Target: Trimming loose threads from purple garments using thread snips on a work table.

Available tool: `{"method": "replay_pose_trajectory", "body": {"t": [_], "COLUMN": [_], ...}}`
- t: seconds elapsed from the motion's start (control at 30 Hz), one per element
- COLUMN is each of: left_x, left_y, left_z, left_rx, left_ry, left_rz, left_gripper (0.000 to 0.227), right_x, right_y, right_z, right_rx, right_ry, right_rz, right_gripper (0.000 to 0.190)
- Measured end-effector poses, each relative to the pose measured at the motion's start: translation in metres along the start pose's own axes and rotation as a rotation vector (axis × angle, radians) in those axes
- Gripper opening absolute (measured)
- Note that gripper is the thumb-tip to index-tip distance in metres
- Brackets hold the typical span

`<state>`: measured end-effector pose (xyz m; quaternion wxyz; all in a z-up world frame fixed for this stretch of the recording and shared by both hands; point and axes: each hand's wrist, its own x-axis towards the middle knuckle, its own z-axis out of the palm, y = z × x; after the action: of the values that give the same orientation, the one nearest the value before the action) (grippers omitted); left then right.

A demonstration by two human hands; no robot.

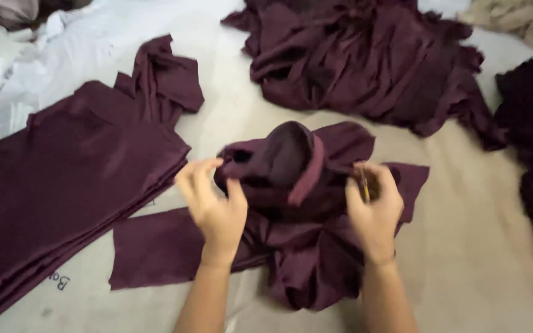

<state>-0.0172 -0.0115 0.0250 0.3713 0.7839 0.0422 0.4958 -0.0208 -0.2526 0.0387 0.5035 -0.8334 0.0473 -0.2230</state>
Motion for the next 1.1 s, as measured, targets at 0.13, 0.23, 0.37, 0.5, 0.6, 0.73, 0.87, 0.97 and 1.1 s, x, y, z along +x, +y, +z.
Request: {"method": "replay_pose_trajectory", "body": {"t": [0.13, 0.23, 0.37, 0.5, 0.6, 0.73, 0.87, 0.97, 1.1], "left_x": [-0.003, -0.037, -0.076, -0.101, -0.111, -0.094, -0.061, -0.02, 0.029], "left_y": [0.04, 0.013, 0.018, 0.03, 0.048, 0.088, 0.092, 0.113, 0.118], "left_z": [-0.057, -0.075, -0.116, -0.159, -0.179, -0.19, -0.181, -0.172, -0.144], "left_rx": [-0.014, 0.047, -0.363, -0.723, -0.997, -0.487, 0.024, 0.315, 0.097], "left_ry": [-0.241, -0.724, -0.979, -0.849, -0.959, -0.685, -0.534, -0.842, -0.67], "left_rz": [0.07, -0.083, -0.727, -1.092, -1.072, -0.563, -0.072, -0.271, -0.048], "left_gripper": [0.026, 0.021, 0.011, 0.019, 0.027, 0.019, 0.025, 0.015, 0.023], "right_x": [-0.056, -0.084, -0.135, -0.178, -0.2, -0.213, -0.178, -0.142, -0.099], "right_y": [-0.034, 0.0, 0.044, 0.054, 0.01, -0.018, -0.033, -0.069, -0.12], "right_z": [-0.032, -0.047, -0.07, -0.101, -0.121, -0.131, -0.128, -0.132, -0.138], "right_rx": [0.039, -0.061, -0.231, -0.286, -0.291, -0.213, -0.319, 0.019, 0.286], "right_ry": [0.119, -0.024, -0.309, -0.338, -0.132, 0.206, 0.174, -0.004, -0.115], "right_rz": [-0.082, 0.027, 0.352, 0.281, 0.202, -0.153, -0.395, -0.053, 0.112], "right_gripper": [0.019, 0.03, 0.051, 0.038, 0.016, 0.006, 0.006, 0.008, 0.026]}}
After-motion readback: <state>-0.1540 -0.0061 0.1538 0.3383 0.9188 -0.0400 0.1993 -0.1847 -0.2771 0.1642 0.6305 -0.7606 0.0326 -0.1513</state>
